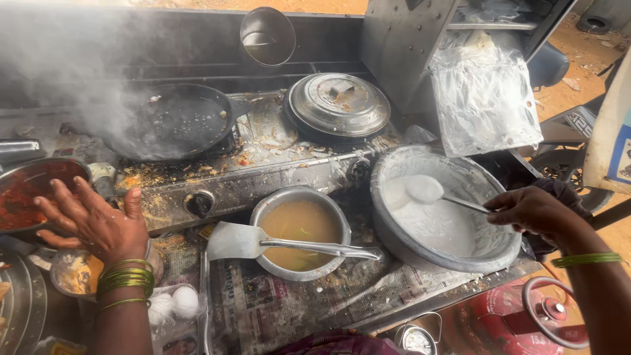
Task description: The person prepares dosas on a street food cart by spreading batter on a hot pan, adding a red filling, and covering it to cook. They use a ladle and spatula to manage the cooking process and stack the finished dosas on a metal plate.
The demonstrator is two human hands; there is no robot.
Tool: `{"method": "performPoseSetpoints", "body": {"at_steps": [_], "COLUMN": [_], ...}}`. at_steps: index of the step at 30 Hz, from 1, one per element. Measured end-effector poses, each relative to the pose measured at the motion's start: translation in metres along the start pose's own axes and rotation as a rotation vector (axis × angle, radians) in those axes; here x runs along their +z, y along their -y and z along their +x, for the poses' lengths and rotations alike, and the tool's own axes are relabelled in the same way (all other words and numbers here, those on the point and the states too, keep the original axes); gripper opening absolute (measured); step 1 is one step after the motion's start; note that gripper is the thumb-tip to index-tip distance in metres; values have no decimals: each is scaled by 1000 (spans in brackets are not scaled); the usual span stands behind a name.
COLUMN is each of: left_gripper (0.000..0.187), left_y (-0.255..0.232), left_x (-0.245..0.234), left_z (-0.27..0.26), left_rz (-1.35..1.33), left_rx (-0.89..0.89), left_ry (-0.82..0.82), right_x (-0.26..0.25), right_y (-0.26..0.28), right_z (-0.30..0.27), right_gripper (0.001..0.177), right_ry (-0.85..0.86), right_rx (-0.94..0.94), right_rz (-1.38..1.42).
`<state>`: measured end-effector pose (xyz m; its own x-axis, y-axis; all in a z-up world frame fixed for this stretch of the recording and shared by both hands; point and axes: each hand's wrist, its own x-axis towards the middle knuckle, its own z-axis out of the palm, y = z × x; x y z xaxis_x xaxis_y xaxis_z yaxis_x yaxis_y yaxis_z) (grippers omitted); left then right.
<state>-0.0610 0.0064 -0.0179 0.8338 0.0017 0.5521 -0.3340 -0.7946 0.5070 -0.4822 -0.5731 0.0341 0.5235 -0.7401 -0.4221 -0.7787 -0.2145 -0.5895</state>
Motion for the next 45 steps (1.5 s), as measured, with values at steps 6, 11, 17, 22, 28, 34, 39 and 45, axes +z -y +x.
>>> {"method": "performPoseSetpoints", "body": {"at_steps": [6, 11, 17, 22, 28, 34, 39, 45], "left_gripper": [103, 100, 96, 96, 97, 98, 98, 97], "left_y": [39, 48, 51, 47, 44, 43, 43, 42], "left_x": [31, 45, 43, 42, 39, 40, 41, 38], "left_z": [5, 7, 14, 11, 13, 14, 12, 17], "left_rz": [38, 112, 221, 249, 293, 320, 304, 274], "left_rx": [31, 43, 16, -3, 14, 13, 15, 25], "left_ry": [-51, -107, -119, -107, -81, -77, -75, -86], "right_x": [-43, 26, 245, 301, 331, 340, 317, 351], "right_y": [194, 340, 431, 416, 444, 428, 427, 455], "right_z": [-36, -20, -40, -6, 53, 44, 48, 15], "right_gripper": [32, 34, 26, 26, 26, 33, 36, 32], "right_ry": [-84, -180, -582, -687, 158, 96, 68, 50], "right_rx": [-201, -775, -1094, -1194, -924, -953, -773, -965], "right_rz": [-423, -382, -660, -364, -153, -548, -364, -492]}}
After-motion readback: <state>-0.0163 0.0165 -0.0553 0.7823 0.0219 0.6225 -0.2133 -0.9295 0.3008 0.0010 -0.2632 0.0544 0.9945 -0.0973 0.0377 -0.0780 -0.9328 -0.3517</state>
